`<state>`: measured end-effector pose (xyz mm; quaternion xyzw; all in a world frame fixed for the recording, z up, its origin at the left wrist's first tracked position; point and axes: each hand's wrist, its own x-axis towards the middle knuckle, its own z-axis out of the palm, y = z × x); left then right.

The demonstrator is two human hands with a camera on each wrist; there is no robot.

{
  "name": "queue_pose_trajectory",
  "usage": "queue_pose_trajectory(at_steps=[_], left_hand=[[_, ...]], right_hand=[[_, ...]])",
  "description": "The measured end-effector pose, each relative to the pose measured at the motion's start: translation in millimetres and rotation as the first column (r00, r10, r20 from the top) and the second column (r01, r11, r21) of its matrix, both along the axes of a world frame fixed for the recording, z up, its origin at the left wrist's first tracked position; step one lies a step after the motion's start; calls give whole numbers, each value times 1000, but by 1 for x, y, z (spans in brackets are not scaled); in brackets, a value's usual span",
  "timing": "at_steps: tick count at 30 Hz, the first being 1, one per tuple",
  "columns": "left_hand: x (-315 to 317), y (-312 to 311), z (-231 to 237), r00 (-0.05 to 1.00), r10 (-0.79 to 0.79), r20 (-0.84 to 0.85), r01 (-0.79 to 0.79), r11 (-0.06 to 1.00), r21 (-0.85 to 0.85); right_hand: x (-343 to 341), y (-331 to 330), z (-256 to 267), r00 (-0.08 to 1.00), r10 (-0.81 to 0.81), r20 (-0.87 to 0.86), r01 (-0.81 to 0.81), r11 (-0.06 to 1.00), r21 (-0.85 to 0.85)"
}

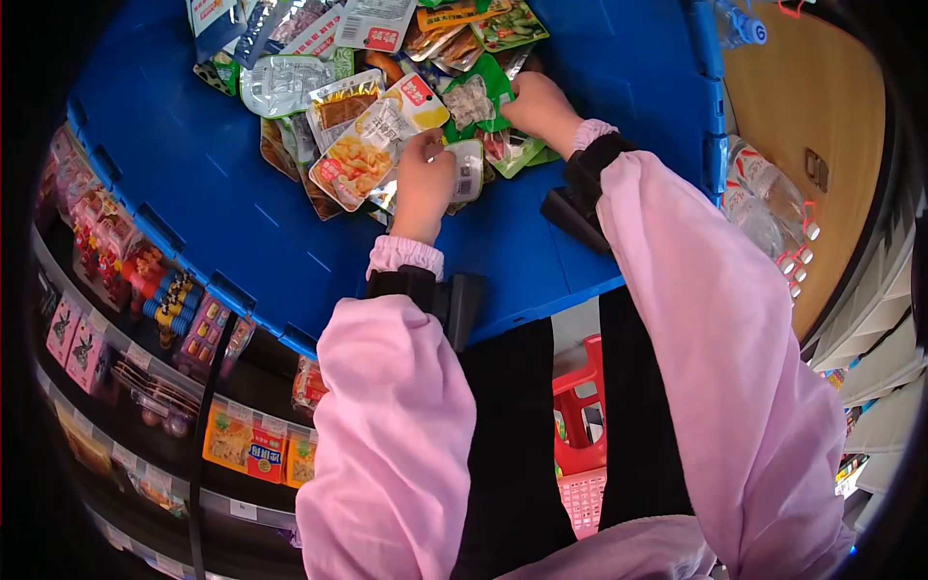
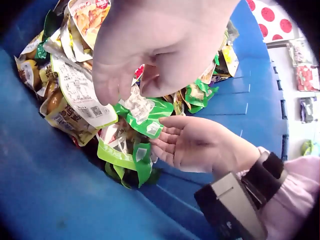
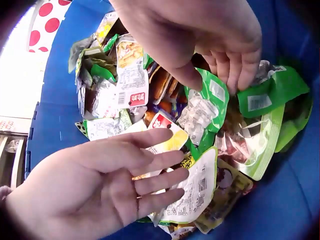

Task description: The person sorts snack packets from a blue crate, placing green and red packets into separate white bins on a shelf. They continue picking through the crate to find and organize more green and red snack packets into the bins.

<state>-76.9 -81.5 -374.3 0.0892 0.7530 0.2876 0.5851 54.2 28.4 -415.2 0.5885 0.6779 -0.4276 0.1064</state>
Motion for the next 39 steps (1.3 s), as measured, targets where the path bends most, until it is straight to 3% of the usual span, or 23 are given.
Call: queue_pose_trajectory(at_steps=[3, 5, 8, 10, 14, 16, 17, 20, 22, 24, 25, 27, 28, 30, 31, 34, 35, 37, 38, 39], left_hand=[[-11, -20, -2, 1000, -1, -14, 1, 999, -32], [-21, -32, -5, 999, -28, -44, 27, 999, -21], [-30, -34, 7, 960, -157, -233, 158, 987, -12], [-36, -34, 6, 973, -117, -201, 117, 993, -14], [-43, -19, 11, 968, -117, -221, 113, 993, -31], [-43, -12, 10, 956, -89, -278, 96, 995, 12], [-45, -10, 5, 941, -119, -318, 132, 991, 21], [-53, -11, -10, 865, -199, -460, 247, 968, 46], [-55, -6, -7, 787, -229, -573, 328, 942, 73], [-59, -6, -10, 916, -138, -377, 197, 973, 122], [-59, 3, 2, 950, -97, -295, 144, 979, 142], [-62, 15, 20, 975, -84, -206, 108, 988, 111], [-66, 10, 14, 898, -226, -377, 295, 946, 135], [-76, 3, 7, 601, -422, -679, 630, 773, 76], [-77, 2, 11, 537, -444, -717, 655, 756, 23], [-75, 9, 29, 639, -594, -488, 511, 802, -309], [-79, 2, 18, 734, -552, -397, 465, 833, -300], [-92, -22, -21, 880, -430, -204, 360, 882, -305], [-84, -17, -16, 933, -315, -176, 273, 935, -225], [-75, -14, -10, 994, -107, -38, 102, 987, -127]], right_hand=[[8, 1, -1, 990, -122, -68, 108, 977, -185], [14, -1, -4, 990, -131, -45, 120, 974, -194], [18, -2, -3, 987, -153, -50, 136, 959, -248], [11, 5, 18, 986, -167, -14, 159, 961, -224], [1, 12, 27, 937, -342, -73, 345, 938, 27], [-4, 18, 20, 891, -421, -168, 437, 897, 71], [-4, 22, 16, 883, -445, -152, 445, 895, -32], [-12, 38, 13, 604, -743, -287, 628, 666, -402], [-17, 42, 20, 228, -894, -387, 638, 437, -634], [-28, 47, 38, -113, -926, -359, 589, 229, -775], [-30, 49, 42, -116, -914, -390, 478, 293, -828], [-39, 56, 48, -73, -896, -439, 424, 370, -826], [-41, 59, 47, -53, -885, -462, 394, 407, -824], [-42, 70, 39, 214, -769, -603, 468, 622, -627], [-43, 72, 36, 348, -682, -643, 468, 721, -511], [-36, 64, 36, 814, -296, -499, 274, 954, -121], [-34, 55, 38, 866, -138, -481, 137, 990, -39], [-39, 41, 50, 929, 31, -367, -134, 957, -258], [-44, 34, 49, 926, 188, -327, -302, 889, -344], [-47, 27, 47, 866, 426, -261, -495, 802, -335]])
